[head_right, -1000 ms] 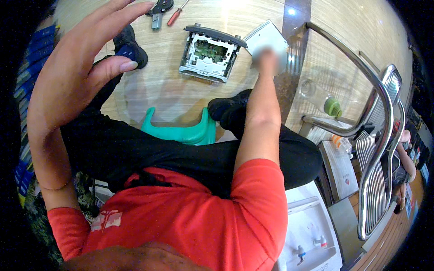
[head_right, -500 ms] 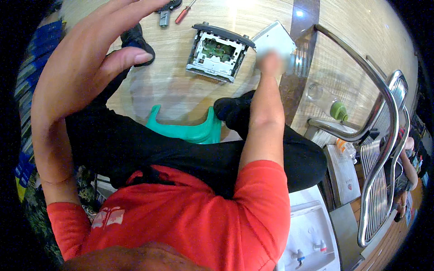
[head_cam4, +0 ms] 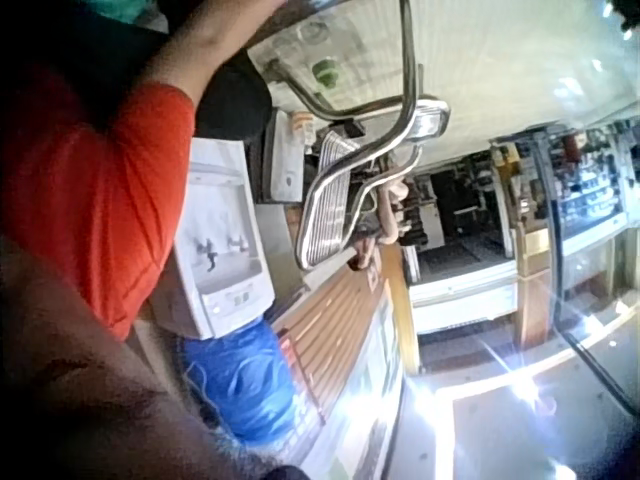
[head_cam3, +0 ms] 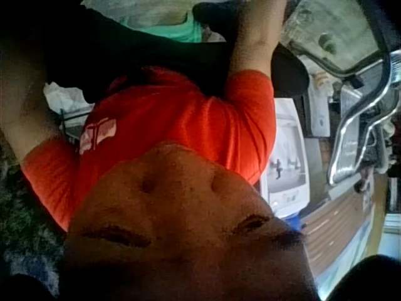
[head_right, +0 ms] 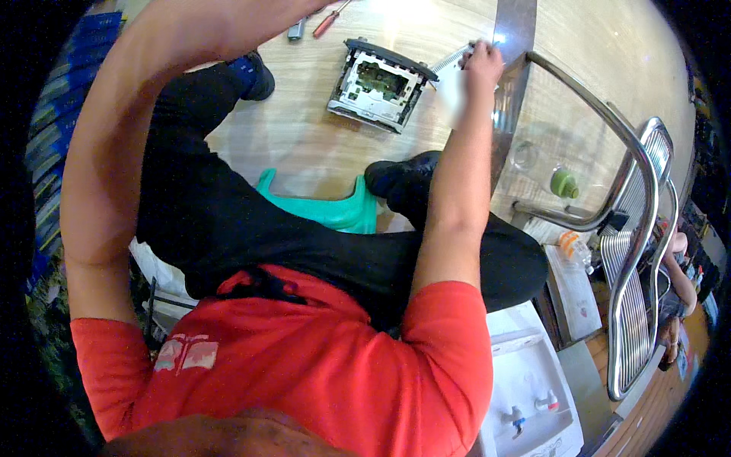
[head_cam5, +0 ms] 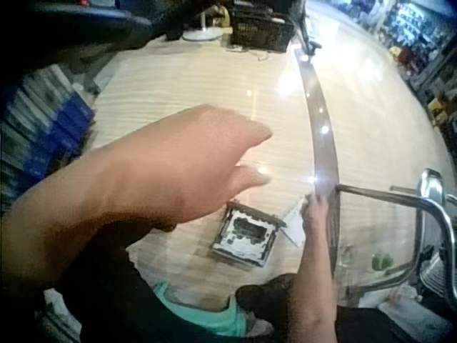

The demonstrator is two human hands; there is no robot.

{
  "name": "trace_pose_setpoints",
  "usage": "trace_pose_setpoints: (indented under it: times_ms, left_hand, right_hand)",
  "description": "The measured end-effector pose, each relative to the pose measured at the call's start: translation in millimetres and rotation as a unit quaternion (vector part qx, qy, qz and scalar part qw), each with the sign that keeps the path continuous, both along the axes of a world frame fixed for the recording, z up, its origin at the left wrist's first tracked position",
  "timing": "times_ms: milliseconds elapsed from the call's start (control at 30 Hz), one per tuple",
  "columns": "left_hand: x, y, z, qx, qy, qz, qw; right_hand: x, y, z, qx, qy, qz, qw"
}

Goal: The person disassembles a car audio head unit by removing the top metal cover and internal mechanical components by hand and using a screwdriver.

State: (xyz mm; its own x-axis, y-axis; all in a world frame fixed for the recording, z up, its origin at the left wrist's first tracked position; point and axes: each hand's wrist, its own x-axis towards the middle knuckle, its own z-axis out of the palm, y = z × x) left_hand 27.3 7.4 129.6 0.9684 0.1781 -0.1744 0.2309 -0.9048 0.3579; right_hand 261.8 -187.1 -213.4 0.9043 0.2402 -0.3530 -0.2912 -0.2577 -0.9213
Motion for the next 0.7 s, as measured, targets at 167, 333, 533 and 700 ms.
trace_pose_setpoints:
  times_ms: [167,333,533,700]
  left_hand:
    - [16,0,-13,-0.035,-0.220,0.019,0.975]
    - [16,-7,20,-0.261,-0.085,0.093,0.957]
    - [-5,-5,16,-0.325,-0.271,-0.058,0.904]
    - [3,-9,24,-0.543,-0.263,-0.104,0.790]
  right_hand:
    - [-49,47,186,0.212,-0.152,0.142,0.955]
    - [-122,64,272,0.240,-0.278,0.183,0.912]
    - [-132,44,295,0.274,-0.291,0.168,0.901]
    - [-135,20,313,0.261,-0.304,0.234,0.886]
